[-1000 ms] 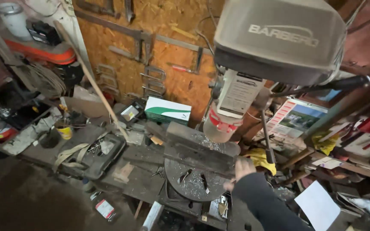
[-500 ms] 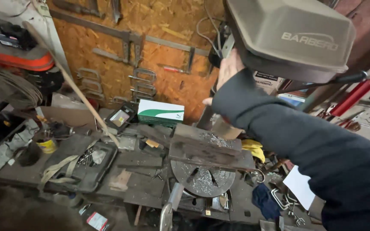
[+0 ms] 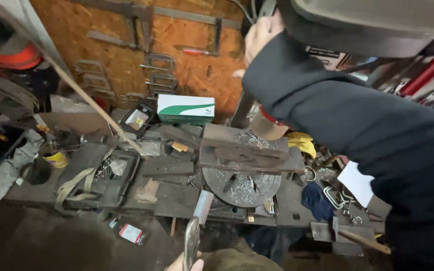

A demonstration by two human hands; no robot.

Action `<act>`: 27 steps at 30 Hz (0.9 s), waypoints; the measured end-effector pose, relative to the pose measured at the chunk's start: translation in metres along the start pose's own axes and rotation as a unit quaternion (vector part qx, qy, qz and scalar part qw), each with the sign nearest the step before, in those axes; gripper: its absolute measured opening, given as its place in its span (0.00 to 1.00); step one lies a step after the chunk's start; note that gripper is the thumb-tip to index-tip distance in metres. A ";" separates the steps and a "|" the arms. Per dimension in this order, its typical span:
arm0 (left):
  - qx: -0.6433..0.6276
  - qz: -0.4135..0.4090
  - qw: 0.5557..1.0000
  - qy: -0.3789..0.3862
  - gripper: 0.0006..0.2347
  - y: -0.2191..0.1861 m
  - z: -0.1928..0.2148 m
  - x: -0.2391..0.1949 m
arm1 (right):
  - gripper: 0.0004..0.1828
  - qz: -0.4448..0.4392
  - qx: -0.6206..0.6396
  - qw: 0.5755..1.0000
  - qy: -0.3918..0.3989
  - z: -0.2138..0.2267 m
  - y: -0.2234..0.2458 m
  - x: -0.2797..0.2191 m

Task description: The person places a metal workpiece on a drill press table, holds it steady with one hand while operating the drill press feed lever with the other to drill a hole, then carries the drilled piece to another workbench and handles a jar and a bottle there.

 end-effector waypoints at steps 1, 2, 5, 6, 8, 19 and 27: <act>0.063 -0.051 0.996 -0.041 0.14 -0.034 0.011 -0.007 | 0.49 -0.038 -0.029 0.997 -0.064 0.017 -0.002 0.005; 0.064 -0.045 0.996 -0.041 0.14 -0.030 0.006 -0.004 | 0.49 -0.035 -0.025 0.997 -0.062 0.011 -0.001 0.010; 0.084 -0.190 0.956 -0.205 0.13 -0.116 0.038 -0.023 | 0.56 -0.091 -0.059 0.989 -0.102 0.008 -0.001 0.011; 0.114 -0.115 0.977 -0.136 0.15 -0.173 0.042 -0.027 | 0.56 -0.095 -0.042 0.988 -0.118 0.009 0.001 0.004; 0.142 -0.035 0.987 -0.071 0.18 -0.229 0.050 -0.044 | 0.57 -0.099 -0.021 0.985 -0.139 0.023 -0.005 -0.018; 0.424 -0.312 0.850 -0.034 0.17 -0.369 0.046 0.014 | 0.23 -0.025 0.390 0.910 0.140 -0.016 0.007 -0.251; 0.504 -0.235 0.829 -0.053 0.13 -0.410 0.022 0.095 | 0.59 -0.120 0.498 0.856 0.075 -0.201 0.089 -0.268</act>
Point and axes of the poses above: each hand's wrist, its own x-axis towards the middle knuckle, its own z-axis out of the back of the hand, y = z × x, the point moved 9 cm from there along x, towards the middle knuckle
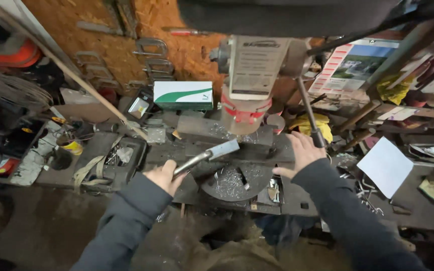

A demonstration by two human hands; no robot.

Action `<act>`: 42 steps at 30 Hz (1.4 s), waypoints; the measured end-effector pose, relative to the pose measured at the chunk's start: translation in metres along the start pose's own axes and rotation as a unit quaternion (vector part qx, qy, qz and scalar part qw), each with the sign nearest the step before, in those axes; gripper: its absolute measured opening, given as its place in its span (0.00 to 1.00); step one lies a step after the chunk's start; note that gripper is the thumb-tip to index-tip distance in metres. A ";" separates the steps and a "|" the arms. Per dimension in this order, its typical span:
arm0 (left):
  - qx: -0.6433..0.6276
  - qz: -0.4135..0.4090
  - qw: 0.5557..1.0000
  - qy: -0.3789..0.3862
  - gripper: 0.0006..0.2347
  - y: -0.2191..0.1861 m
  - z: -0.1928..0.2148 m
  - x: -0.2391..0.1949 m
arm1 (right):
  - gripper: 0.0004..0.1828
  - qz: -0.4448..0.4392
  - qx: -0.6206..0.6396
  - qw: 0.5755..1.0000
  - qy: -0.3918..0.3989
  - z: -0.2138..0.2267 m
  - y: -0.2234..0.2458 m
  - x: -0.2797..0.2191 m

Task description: The person places a metal workpiece on a drill press table, holds it steady with one hand while operating the drill press feed lever with the other to drill a hole, then carries the drilled piece to another workbench and handles a jar and a bottle there.

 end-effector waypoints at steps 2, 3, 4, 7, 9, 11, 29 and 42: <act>0.006 -0.006 1.000 0.003 0.13 -0.003 -0.001 0.016 | 0.62 0.019 0.005 0.999 -0.037 -0.012 -0.004 0.009; 0.014 0.001 0.999 0.035 0.13 -0.005 -0.003 0.020 | 0.64 0.003 0.038 0.999 0.012 -0.024 -0.008 0.013; 0.022 0.008 0.997 0.067 0.13 -0.005 -0.005 0.024 | 0.65 -0.013 0.070 0.996 0.060 -0.036 -0.010 0.016; 0.056 0.019 0.992 0.110 0.14 -0.006 -0.005 0.037 | 0.66 0.006 0.095 0.994 0.059 -0.051 -0.015 0.021; 0.041 0.010 0.995 0.095 0.15 0.009 -0.021 0.041 | 0.66 -0.018 0.092 0.992 0.090 -0.063 -0.015 0.027; 0.028 -0.001 0.996 0.085 0.15 0.011 -0.024 0.046 | 0.67 -0.047 0.092 0.987 0.122 -0.076 -0.017 0.030; 0.010 0.054 0.989 0.135 0.16 0.010 -0.051 0.052 | 0.67 0.032 0.053 0.991 0.119 -0.149 -0.058 0.066; -0.020 0.047 0.991 0.121 0.17 0.016 -0.062 0.063 | 0.69 -0.026 0.290 0.956 0.036 -0.069 -0.021 0.063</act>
Point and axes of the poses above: each hand's wrist, its own x-axis towards the middle knuckle, its own z-axis out of the back of the hand, y = z × x, the point moved 9 cm from there along x, towards the middle knuckle
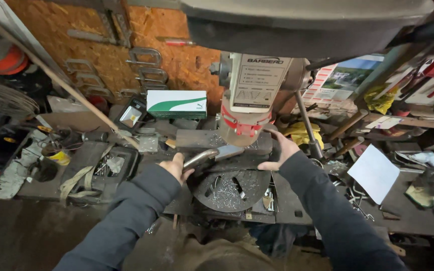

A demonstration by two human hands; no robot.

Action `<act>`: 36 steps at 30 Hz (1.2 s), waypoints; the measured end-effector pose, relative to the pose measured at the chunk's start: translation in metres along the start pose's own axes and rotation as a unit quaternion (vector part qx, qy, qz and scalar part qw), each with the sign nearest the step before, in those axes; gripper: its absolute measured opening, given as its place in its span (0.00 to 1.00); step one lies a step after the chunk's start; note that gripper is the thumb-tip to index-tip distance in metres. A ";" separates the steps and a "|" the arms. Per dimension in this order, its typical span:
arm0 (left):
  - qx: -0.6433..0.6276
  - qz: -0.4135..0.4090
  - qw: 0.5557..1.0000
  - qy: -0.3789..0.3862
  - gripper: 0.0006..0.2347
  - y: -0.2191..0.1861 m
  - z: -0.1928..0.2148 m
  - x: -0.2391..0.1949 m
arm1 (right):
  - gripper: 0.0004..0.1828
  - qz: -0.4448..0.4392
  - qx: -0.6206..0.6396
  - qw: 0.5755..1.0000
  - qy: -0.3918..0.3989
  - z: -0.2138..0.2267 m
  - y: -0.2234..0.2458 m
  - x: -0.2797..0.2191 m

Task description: The person places a metal workpiece on a drill press table, holds it steady with one hand while operating the drill press feed lever with the other to drill a hole, then carries the drilled piece to another workbench and handles a jar and a bottle there.

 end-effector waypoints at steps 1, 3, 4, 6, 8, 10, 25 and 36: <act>0.004 0.009 1.000 0.009 0.17 -0.002 0.004 0.000 | 0.71 -0.026 -0.041 0.999 0.002 0.000 0.004 0.002; 0.020 0.006 1.000 0.016 0.17 -0.002 0.003 0.000 | 0.66 -0.022 -0.053 0.998 0.016 -0.017 -0.010 0.003; 0.036 0.005 0.999 0.021 0.17 -0.001 0.003 0.001 | 0.62 -0.016 -0.065 0.997 0.031 -0.026 -0.016 0.005; 0.031 0.003 0.999 0.020 0.17 -0.009 0.016 0.000 | 0.63 0.023 -0.085 0.996 0.001 -0.032 -0.034 0.016; 0.026 0.002 0.999 0.027 0.17 -0.008 0.009 -0.004 | 0.65 0.057 -0.102 0.993 -0.022 -0.035 -0.037 0.016; 0.005 -0.011 1.000 -0.006 0.17 -0.002 0.000 0.003 | 0.59 0.043 -0.025 0.999 0.011 -0.033 -0.034 0.021; -0.046 0.039 0.996 -0.061 0.17 0.003 -0.040 -0.005 | 0.28 -0.120 -0.079 0.971 -0.189 0.148 -0.024 -0.027; -0.114 0.067 0.989 -0.070 0.17 0.003 -0.082 -0.010 | 0.47 0.031 -0.131 0.984 -0.115 0.046 0.008 -0.003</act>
Point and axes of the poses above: each hand's wrist, its own x-axis towards the middle knuckle, its own z-axis out of the back of the hand, y = z × x, the point moved 9 cm from there along x, towards the middle knuckle
